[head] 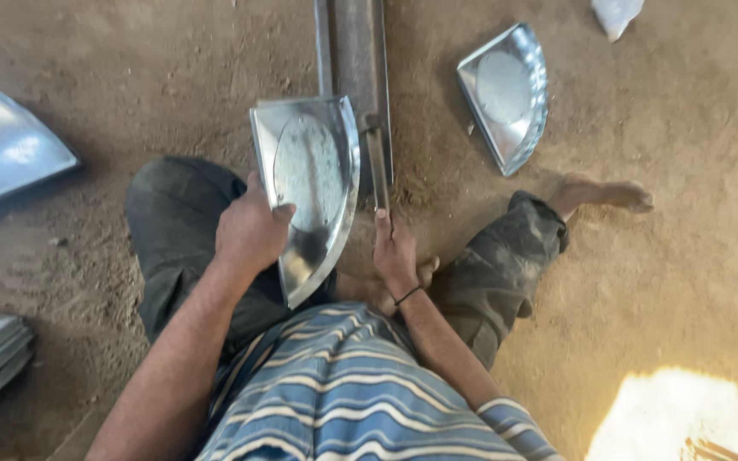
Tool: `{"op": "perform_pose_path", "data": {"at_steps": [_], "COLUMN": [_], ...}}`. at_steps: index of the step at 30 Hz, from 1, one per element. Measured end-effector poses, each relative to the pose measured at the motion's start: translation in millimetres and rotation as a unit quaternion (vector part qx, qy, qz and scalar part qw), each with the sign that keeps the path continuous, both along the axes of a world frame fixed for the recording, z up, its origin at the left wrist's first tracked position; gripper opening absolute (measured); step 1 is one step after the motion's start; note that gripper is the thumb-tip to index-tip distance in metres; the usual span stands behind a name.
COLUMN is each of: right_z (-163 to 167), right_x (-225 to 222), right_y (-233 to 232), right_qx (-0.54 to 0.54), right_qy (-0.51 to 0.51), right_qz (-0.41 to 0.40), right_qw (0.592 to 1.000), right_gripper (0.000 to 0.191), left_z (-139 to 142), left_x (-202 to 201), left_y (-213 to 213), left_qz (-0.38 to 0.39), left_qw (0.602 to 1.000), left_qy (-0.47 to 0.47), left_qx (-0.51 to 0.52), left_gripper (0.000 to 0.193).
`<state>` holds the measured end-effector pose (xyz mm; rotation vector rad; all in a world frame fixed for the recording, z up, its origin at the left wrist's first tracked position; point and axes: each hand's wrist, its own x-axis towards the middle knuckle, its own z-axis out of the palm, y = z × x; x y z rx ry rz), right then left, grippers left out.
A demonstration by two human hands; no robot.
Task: The person sits on the ground and hammers the edges of curved galvanized metal pieces against a steel beam, repositioning each piece to work around its rim, then sets finished pieces onto a stack beside them and picks up the next piece.
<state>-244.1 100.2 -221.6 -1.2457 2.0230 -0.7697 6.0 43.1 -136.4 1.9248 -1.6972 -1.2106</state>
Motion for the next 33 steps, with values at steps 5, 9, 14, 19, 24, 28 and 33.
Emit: {"op": "perform_pose_path", "data": {"at_steps": [5,9,14,19,24,28,33], "right_z": [1,0,3,-2,-9,-14,-16], "right_x": [-2,-2,1,2,2,4,3], "right_y": [-8,-16,-23,-23,-21,-21,-20], "right_qx": [-0.060,-0.038,-0.069,-0.019,-0.021,-0.040,0.008], "right_qy": [0.094,0.049,0.093,0.039,0.064,0.071,0.074], "right_qz": [0.053,0.018,0.065,0.011,0.043,0.042,0.036], "right_qw": [0.992,0.998,0.991,0.999,0.997,0.996,0.997], "right_gripper": [0.048,0.049,0.052,0.054,0.051,0.052,0.049], "left_z": [3,10,20,21,18,17,18], "left_x": [6,12,14,14,15,16,18], "left_y": [-4,-7,-8,-7,-6,-6,-4], "left_qz": [-0.014,-0.030,-0.040,-0.048,-0.059,-0.071,-0.094], "left_qw": [0.999,0.999,0.999,0.998,0.997,0.995,0.993], "left_qy": [0.019,-0.019,-0.030,-0.035,-0.039,-0.059,-0.070], "left_qx": [-0.021,0.006,0.011,0.016,0.007,0.024,0.013], "left_gripper": [0.063,0.073,0.072,0.067,0.064,0.076,0.084]}}
